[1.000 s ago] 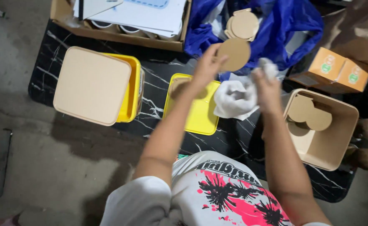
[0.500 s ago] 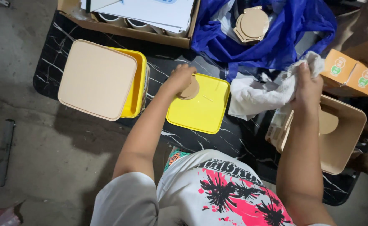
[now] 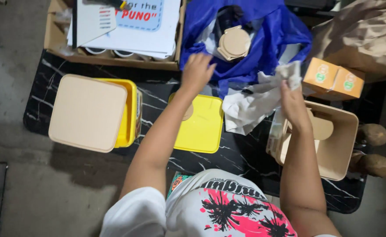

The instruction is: Cleaning small round cardboard or cork coasters with a white cloth at a workbench.

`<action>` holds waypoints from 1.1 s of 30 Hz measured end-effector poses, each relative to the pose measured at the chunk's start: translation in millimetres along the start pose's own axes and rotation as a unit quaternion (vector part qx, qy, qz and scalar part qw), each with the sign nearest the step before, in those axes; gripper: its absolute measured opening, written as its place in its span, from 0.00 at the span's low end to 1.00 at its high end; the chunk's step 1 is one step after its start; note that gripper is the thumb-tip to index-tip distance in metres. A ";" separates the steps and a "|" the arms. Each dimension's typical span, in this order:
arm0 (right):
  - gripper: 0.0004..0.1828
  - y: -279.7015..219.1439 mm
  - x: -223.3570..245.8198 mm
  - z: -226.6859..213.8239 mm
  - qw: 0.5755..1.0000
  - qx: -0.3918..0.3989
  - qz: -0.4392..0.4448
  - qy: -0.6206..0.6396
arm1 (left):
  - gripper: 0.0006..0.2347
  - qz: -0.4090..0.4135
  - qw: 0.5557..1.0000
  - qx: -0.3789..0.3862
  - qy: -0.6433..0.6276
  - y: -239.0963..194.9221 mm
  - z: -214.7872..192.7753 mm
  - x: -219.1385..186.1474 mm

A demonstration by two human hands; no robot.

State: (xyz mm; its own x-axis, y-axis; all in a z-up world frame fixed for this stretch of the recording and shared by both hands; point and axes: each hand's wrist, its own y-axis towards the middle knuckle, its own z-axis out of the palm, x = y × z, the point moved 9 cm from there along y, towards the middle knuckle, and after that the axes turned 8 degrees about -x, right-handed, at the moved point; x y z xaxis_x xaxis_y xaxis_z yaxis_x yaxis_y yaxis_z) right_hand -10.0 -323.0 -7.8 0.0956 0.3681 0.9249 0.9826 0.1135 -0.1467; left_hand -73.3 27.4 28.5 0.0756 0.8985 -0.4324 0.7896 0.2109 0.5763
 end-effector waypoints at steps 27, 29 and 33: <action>0.25 -38.3 71.3 -21.1 0.991 -0.035 -0.122 -0.034 | 0.39 -0.210 0.956 0.206 0.003 83.6 143.4 57.2; 0.23 -36.1 52.8 -21.8 0.996 -0.026 -0.085 -0.028 | 0.37 -0.227 0.955 0.185 -0.049 79.3 166.7 86.0; 0.25 -29.2 21.0 -21.7 0.999 -0.015 -0.042 -0.021 | 0.19 -0.342 0.895 0.146 -0.246 63.1 209.4 140.4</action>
State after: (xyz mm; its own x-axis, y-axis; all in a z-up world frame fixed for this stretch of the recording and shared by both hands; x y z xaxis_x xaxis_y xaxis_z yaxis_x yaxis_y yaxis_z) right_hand -33.3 -338.6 23.6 0.0071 0.3968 0.9179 0.9914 0.1173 -0.0583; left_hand 114.6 86.2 -141.1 -0.2837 0.3043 -0.9094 0.8739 0.4723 -0.1146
